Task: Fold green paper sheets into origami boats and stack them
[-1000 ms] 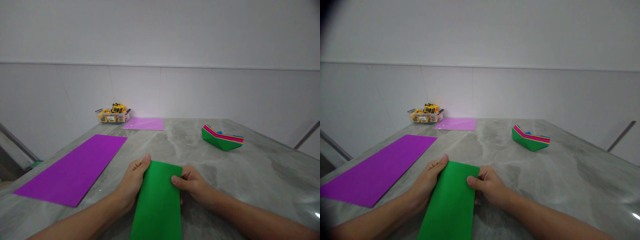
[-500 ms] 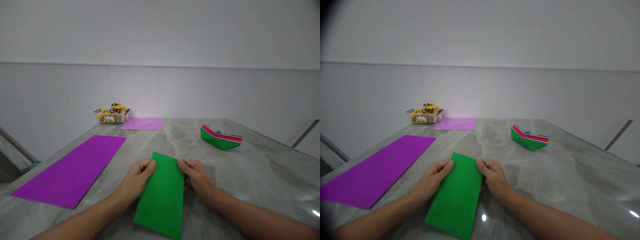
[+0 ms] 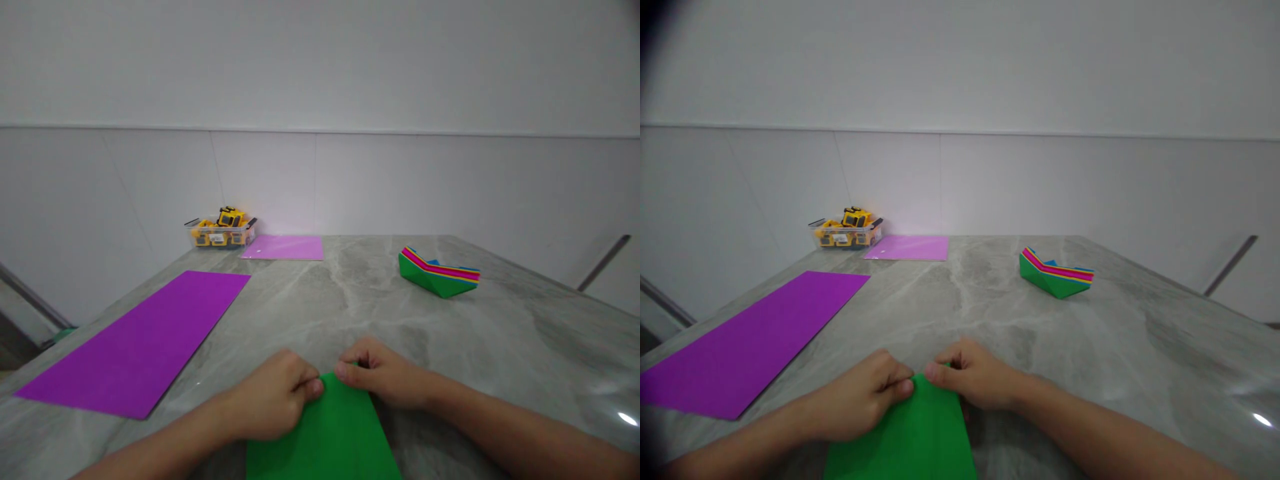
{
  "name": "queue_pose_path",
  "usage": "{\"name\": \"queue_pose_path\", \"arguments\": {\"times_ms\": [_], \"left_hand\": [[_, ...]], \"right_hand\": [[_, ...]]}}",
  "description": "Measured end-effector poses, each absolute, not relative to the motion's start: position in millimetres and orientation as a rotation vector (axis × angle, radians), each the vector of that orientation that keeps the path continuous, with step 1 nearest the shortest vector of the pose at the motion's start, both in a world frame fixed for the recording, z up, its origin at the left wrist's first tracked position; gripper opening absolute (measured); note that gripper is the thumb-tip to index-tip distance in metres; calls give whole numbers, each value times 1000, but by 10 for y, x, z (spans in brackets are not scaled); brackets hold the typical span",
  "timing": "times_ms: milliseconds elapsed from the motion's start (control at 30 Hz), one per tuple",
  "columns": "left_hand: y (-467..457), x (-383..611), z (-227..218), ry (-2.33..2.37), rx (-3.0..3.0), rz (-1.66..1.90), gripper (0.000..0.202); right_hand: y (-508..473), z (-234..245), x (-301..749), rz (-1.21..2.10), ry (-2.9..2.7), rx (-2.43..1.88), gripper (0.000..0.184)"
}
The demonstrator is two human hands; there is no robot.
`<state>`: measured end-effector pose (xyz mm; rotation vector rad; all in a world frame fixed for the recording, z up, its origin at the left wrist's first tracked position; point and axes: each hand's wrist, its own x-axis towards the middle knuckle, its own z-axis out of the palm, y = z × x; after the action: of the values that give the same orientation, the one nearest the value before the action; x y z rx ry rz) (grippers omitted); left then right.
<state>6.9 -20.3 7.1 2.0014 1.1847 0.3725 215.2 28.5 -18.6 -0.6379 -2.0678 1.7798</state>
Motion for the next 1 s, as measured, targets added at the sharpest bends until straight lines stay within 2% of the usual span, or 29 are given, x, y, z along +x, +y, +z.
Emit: {"name": "queue_pose_path", "arguments": {"times_ms": [233, 367, 500, 800, 1000], "left_hand": [[-111, -26, 82, 1107, 1968, 416, 42], [51, -191, 84, 1010, 1575, 610, 48], [86, -209, 48, 973, 1181, 819, 46], [-19, -31, -47, 1055, 1311, 670, 56], [-11, 20, -54, 1157, 1172, 726, 59]], "right_hand": [[277, -236, 2127, 1695, -1925, -694, 60], [384, -260, 2205, 1696, -1692, -775, 61], [421, -285, 2229, 1840, -1480, -775, 55], [350, -128, 2234, 2179, -1896, -614, 48], [322, -163, 2184, 2043, -1841, -698, 51]]}}
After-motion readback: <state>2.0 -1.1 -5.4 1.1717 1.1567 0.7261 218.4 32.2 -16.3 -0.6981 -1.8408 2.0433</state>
